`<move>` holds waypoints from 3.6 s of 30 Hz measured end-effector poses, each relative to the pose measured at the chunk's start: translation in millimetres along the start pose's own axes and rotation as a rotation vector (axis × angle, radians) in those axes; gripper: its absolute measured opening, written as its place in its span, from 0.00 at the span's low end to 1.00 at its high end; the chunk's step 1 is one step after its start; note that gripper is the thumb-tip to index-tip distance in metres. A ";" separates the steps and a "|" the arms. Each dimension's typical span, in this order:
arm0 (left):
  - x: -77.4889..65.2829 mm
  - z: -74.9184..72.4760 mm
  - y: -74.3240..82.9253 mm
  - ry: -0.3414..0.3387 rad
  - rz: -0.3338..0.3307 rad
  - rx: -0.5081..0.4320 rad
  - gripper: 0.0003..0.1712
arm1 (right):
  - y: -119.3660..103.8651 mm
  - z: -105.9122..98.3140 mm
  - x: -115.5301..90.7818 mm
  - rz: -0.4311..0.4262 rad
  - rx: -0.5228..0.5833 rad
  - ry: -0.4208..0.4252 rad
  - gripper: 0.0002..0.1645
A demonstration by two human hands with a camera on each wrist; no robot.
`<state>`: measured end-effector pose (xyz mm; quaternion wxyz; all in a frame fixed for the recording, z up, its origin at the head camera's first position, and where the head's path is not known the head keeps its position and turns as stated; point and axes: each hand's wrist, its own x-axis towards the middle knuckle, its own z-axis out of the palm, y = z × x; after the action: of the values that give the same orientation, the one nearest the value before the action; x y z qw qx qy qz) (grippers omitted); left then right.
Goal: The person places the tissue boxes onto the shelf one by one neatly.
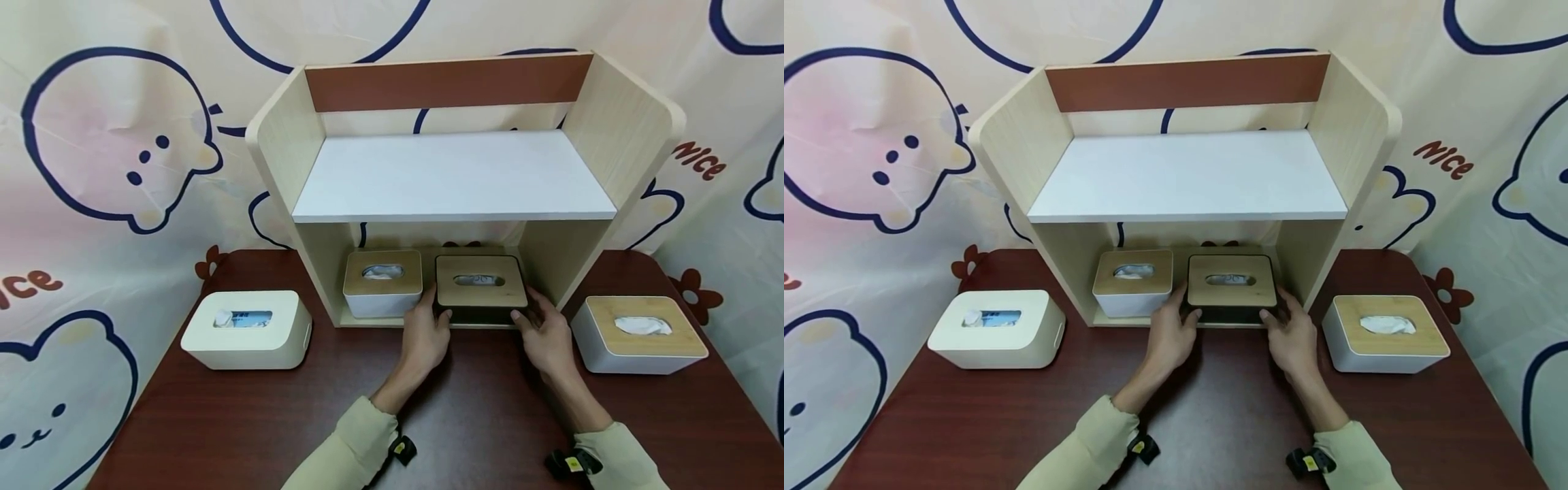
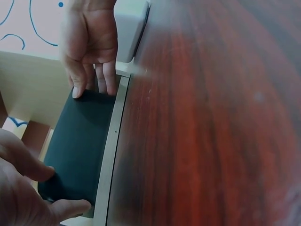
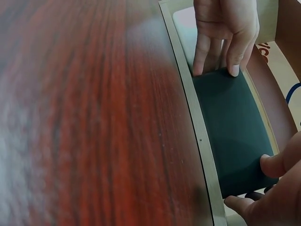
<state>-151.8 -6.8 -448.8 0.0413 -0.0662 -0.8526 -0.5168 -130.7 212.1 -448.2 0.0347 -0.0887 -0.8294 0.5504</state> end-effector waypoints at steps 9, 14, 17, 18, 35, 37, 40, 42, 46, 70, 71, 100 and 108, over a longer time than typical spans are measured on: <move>-2.3 0.1 0.5 0.015 -0.001 0.001 0.34 | 0.0 -1.4 -3.6 -0.011 -0.007 0.007 0.38; -3.7 0.1 -0.4 0.029 0.020 0.003 0.34 | -0.5 -2.3 -5.4 -0.007 -0.018 0.004 0.38; -4.1 -0.2 -0.4 0.033 0.019 0.002 0.33 | -0.9 -2.3 -6.0 -0.004 -0.012 0.002 0.38; -4.2 -0.5 -0.4 0.031 0.017 0.002 0.33 | -1.0 -2.2 -6.1 -0.004 -0.005 0.002 0.38; -5.4 -4.4 10.9 0.026 0.032 0.037 0.32 | -9.3 -7.8 -12.6 -0.056 -0.024 0.087 0.36; -5.8 -7.0 13.5 0.030 0.047 0.036 0.32 | -11.1 -8.3 -13.9 -0.076 -0.017 0.105 0.35; -7.4 -11.3 17.5 0.026 0.067 0.016 0.33 | -13.8 -9.2 -15.9 -0.103 0.001 0.118 0.33; -9.0 -14.4 20.1 0.021 0.077 0.003 0.33 | -16.4 -9.7 -16.9 -0.122 0.010 0.122 0.33; -12.5 -19.3 24.3 0.016 0.083 -0.005 0.34 | -25.6 -11.1 -20.0 -0.174 0.038 0.104 0.33; -41.4 -74.9 21.9 0.014 0.108 -0.033 0.36 | -61.1 34.0 -37.3 -0.242 0.074 -0.106 0.33; -42.6 -78.0 20.6 0.016 0.095 -0.034 0.36 | -61.7 36.8 -38.0 -0.243 0.070 -0.113 0.33; -66.2 -171.4 -17.2 0.116 -0.052 0.029 0.35 | -98.5 138.9 -57.7 -0.276 0.240 -0.317 0.32; -65.8 -205.1 -18.6 0.168 -0.079 0.011 0.34 | -108.0 163.6 -65.4 -0.287 0.229 -0.367 0.32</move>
<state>-89.3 -201.8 -379.4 0.0926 0.0113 -0.8509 -0.5170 -103.6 10.8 -410.4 -0.0290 0.1359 -0.7582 0.6371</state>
